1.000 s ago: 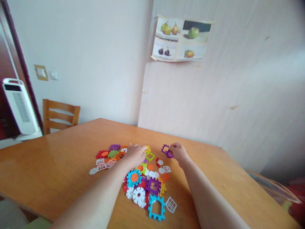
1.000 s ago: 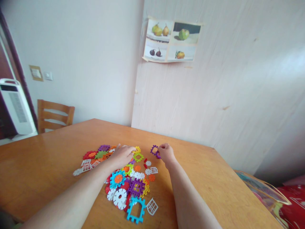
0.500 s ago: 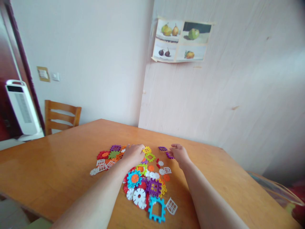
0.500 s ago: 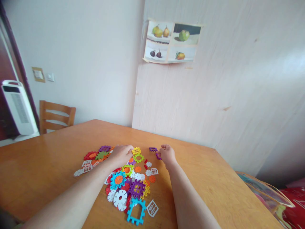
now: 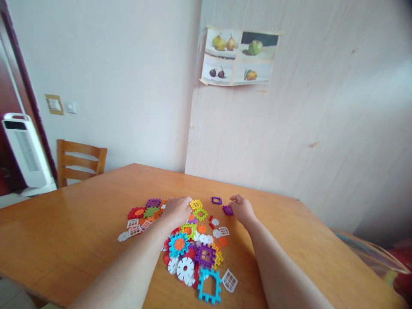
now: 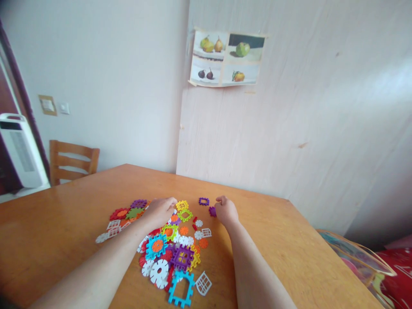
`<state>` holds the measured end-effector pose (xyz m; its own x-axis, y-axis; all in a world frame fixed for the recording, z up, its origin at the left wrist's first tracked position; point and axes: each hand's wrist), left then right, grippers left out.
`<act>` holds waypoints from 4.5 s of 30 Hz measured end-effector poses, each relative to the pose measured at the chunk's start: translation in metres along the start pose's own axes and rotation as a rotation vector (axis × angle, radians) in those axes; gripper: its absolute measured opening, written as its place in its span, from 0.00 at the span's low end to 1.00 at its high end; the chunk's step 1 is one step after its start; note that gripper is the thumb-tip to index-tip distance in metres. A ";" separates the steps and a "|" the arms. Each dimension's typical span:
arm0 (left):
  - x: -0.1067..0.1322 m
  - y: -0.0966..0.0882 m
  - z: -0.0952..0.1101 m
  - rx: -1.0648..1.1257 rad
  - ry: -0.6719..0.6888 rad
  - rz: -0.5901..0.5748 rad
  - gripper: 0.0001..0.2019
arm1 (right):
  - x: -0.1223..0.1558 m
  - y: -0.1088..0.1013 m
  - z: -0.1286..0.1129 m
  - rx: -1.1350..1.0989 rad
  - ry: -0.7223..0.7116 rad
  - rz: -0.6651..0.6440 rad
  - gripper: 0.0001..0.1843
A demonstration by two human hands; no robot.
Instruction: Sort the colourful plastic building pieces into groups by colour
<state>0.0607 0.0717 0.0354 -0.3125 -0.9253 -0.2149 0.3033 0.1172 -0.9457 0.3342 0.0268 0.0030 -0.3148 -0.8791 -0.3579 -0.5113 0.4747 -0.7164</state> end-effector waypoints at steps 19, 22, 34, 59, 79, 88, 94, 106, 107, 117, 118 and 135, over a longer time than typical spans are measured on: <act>-0.007 0.008 -0.008 0.146 -0.090 -0.035 0.11 | 0.011 0.007 -0.025 -0.005 -0.180 -0.086 0.15; -0.008 0.009 -0.010 0.160 -0.081 -0.037 0.10 | 0.013 0.013 -0.032 -0.036 -0.269 -0.165 0.14; -0.006 0.010 -0.007 0.117 -0.054 -0.063 0.12 | 0.032 0.024 -0.065 0.196 -0.670 -0.412 0.22; 0.000 0.008 -0.006 -0.019 0.030 -0.093 0.16 | 0.027 0.028 -0.057 0.199 -0.474 -0.358 0.09; -0.003 0.001 -0.010 0.102 -0.015 -0.134 0.12 | 0.015 0.016 -0.038 0.022 -0.320 -0.236 0.15; -0.003 0.013 -0.006 0.001 0.080 -0.123 0.14 | 0.010 0.005 -0.021 0.250 -0.220 -0.173 0.23; 0.002 0.014 -0.004 -0.028 0.107 -0.164 0.18 | 0.016 0.014 -0.027 0.380 -0.330 -0.300 0.28; 0.001 0.014 -0.004 -0.070 0.050 -0.110 0.17 | 0.013 0.007 -0.028 0.354 -0.254 -0.147 0.19; 0.000 0.014 -0.004 -0.072 0.057 -0.107 0.17 | 0.012 0.007 -0.028 0.338 -0.244 -0.126 0.19; -0.003 0.008 -0.005 0.003 0.004 -0.017 0.15 | -0.003 -0.007 0.013 0.031 0.024 0.088 0.22; -0.004 0.006 -0.005 0.020 -0.017 -0.009 0.15 | -0.004 -0.008 0.016 0.018 0.040 0.096 0.23; -0.010 -0.001 -0.010 0.460 -0.233 0.127 0.08 | 0.001 -0.007 0.006 0.286 0.013 -0.083 0.22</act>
<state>0.0543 0.0846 0.0359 -0.0555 -0.9758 -0.2114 0.7054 0.1115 -0.6999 0.3428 0.0223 0.0040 -0.2927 -0.9128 -0.2848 -0.2905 0.3687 -0.8830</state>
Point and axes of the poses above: each hand's wrist, its own x-axis away from the middle knuckle, its own y-axis out of the palm, z = x × y, and after that the axes turned 12 degrees about -y, right-handed
